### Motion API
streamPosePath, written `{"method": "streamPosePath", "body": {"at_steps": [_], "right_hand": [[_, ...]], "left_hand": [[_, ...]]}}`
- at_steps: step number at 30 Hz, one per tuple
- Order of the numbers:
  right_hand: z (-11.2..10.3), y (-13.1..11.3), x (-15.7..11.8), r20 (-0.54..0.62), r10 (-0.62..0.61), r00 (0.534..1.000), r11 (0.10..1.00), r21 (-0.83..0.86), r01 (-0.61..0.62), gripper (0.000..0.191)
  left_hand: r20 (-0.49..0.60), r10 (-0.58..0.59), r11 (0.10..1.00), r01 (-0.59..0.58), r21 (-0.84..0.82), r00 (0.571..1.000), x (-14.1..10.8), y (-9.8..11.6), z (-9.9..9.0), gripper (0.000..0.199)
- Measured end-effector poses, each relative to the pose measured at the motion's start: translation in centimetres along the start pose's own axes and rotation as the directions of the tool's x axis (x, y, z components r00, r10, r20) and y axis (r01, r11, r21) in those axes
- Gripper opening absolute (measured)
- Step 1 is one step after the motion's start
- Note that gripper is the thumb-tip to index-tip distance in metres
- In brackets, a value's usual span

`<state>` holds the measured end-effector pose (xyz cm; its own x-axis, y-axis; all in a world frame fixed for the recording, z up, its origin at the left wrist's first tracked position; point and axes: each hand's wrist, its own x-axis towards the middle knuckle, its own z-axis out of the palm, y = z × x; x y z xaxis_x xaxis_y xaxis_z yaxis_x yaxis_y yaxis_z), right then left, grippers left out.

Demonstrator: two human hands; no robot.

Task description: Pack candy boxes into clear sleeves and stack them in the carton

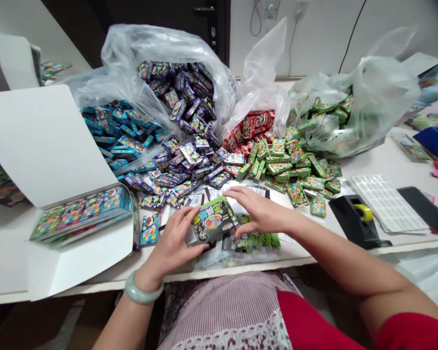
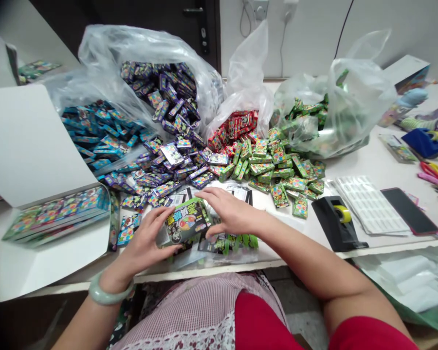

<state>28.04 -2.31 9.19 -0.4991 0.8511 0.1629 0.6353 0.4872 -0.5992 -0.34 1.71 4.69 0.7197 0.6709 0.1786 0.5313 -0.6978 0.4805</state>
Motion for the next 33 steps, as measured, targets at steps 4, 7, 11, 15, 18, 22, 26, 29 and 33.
{"method": "streamPosePath", "body": {"at_steps": [4, 7, 11, 15, 18, 22, 26, 29, 33], "right_hand": [[1.6, -1.4, 0.4, -0.077, 0.087, 0.993, 0.979, 0.191, -0.071, 0.049], [0.4, 0.2, 2.1, -0.063, 0.131, 0.989, 0.95, 0.294, -0.107, 0.034], [-4.5, 6.9, 6.7, -0.292, 0.446, 0.846, 0.883, -0.013, -0.47, 0.024], [-7.3, 12.6, 12.2, -0.381, 0.481, 0.79, 0.813, -0.145, -0.564, 0.02], [-6.6, 14.1, 15.4, -0.399, 0.476, 0.784, 0.802, -0.168, -0.573, 0.037], [-5.3, 14.6, 16.7, -0.437, 0.475, 0.764, 0.819, -0.098, -0.566, 0.034], [-5.8, 14.0, 15.0, -0.446, 0.492, 0.748, 0.855, 0.087, -0.511, 0.022], [-6.2, 12.1, 12.0, -0.408, 0.532, 0.742, 0.847, 0.249, -0.47, 0.023], [-5.2, 8.8, 6.9, -0.222, 0.6, 0.769, 0.714, 0.581, -0.39, 0.021]], "left_hand": [[-0.03, -0.013, 1.0, 0.014, 0.003, 0.999, -0.1, -0.1, 0.1, 0.085], [-0.051, -0.028, 1.0, 0.029, 0.009, 0.998, -0.4, -0.8, -0.1, 0.084], [-0.151, -0.068, 0.994, 0.079, 0.071, 0.986, -1.2, -2.5, -0.8, 0.083], [-0.193, -0.082, 0.989, 0.103, 0.102, 0.978, -1.7, -3.4, -0.8, 0.082], [-0.192, -0.102, 0.985, 0.126, 0.118, 0.976, -2.0, -3.8, -0.3, 0.081], [-0.22, -0.136, 0.981, 0.163, 0.11, 0.966, -2.5, -4.9, 0.2, 0.079], [-0.221, -0.16, 0.981, 0.179, 0.071, 0.962, -2.6, -5.5, -0.3, 0.08], [-0.232, -0.145, 0.985, 0.163, 0.06, 0.962, -2.3, -5.2, -0.9, 0.082], [-0.24, -0.108, 0.989, 0.129, 0.071, 0.965, -1.9, -4.3, -1.1, 0.083]]}}
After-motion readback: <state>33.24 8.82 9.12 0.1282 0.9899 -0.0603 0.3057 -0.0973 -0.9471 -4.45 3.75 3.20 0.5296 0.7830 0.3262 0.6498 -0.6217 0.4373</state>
